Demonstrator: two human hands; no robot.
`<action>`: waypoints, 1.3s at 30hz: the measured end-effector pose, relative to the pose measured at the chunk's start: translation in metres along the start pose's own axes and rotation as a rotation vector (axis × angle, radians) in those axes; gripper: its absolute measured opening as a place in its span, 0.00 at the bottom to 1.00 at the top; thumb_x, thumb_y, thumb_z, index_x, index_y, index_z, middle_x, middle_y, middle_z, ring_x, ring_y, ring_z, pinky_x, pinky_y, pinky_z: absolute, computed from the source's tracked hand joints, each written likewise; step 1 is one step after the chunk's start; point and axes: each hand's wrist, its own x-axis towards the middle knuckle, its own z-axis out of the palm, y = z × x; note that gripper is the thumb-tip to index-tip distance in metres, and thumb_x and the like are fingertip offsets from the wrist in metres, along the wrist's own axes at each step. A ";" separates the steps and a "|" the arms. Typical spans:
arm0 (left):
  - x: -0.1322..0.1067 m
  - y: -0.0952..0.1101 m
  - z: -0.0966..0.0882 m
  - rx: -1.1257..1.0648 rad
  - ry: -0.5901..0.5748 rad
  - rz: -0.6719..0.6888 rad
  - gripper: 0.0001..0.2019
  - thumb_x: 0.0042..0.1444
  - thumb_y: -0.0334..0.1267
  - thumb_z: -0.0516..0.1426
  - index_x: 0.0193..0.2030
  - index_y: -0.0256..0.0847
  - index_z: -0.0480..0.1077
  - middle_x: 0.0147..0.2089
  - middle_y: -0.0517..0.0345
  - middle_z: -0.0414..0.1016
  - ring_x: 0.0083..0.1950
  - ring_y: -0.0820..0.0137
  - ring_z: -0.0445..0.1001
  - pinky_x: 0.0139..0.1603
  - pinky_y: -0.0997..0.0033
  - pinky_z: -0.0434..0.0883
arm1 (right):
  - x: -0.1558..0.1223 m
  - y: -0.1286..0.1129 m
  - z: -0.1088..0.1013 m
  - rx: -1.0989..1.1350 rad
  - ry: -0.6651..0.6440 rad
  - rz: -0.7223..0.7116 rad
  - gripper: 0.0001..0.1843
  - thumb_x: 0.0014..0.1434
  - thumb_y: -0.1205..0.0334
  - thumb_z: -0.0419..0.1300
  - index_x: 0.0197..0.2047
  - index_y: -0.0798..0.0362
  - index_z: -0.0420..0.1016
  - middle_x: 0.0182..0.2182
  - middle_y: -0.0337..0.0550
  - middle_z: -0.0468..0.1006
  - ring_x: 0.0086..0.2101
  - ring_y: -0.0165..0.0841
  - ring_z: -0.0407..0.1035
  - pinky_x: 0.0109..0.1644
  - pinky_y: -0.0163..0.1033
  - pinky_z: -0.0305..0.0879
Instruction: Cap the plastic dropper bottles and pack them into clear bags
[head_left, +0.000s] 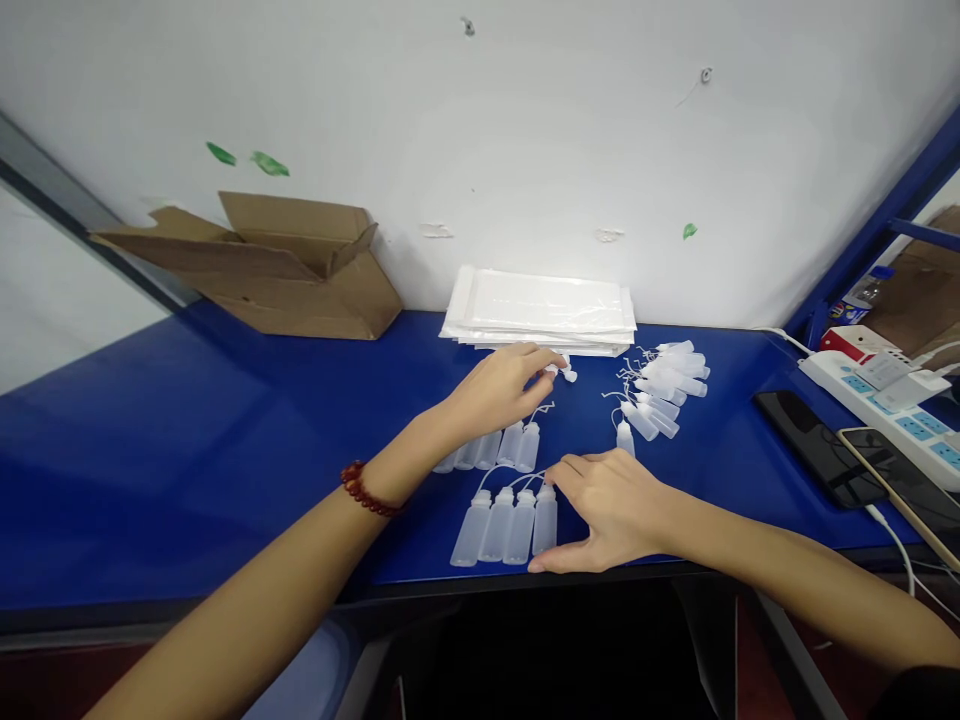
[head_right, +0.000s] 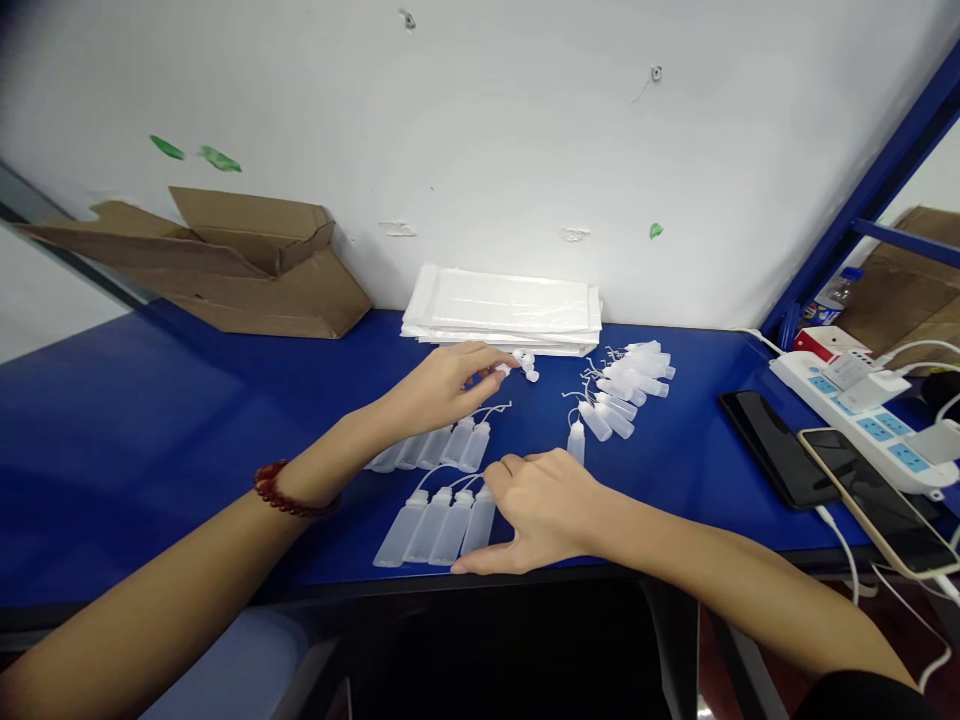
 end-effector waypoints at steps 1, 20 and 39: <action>0.000 0.001 0.000 -0.044 0.012 -0.021 0.17 0.61 0.38 0.49 0.50 0.38 0.75 0.40 0.51 0.79 0.36 0.65 0.73 0.41 0.63 0.70 | 0.000 0.001 0.001 -0.005 0.006 -0.006 0.33 0.56 0.34 0.59 0.42 0.61 0.72 0.33 0.51 0.79 0.30 0.40 0.73 0.32 0.40 0.60; -0.004 0.030 -0.012 -1.397 -0.012 -0.318 0.10 0.56 0.35 0.59 0.43 0.39 0.78 0.40 0.51 0.74 0.46 0.64 0.73 0.48 0.61 0.73 | -0.004 0.038 -0.006 0.416 0.645 -0.001 0.21 0.60 0.59 0.58 0.55 0.52 0.63 0.37 0.43 0.76 0.28 0.28 0.71 0.31 0.37 0.75; -0.007 0.029 0.001 -1.280 0.067 -0.282 0.11 0.48 0.36 0.67 0.40 0.41 0.76 0.38 0.56 0.78 0.39 0.69 0.75 0.45 0.65 0.74 | -0.001 0.038 -0.015 0.733 0.570 0.119 0.20 0.60 0.62 0.56 0.54 0.50 0.59 0.40 0.43 0.81 0.35 0.33 0.75 0.30 0.37 0.67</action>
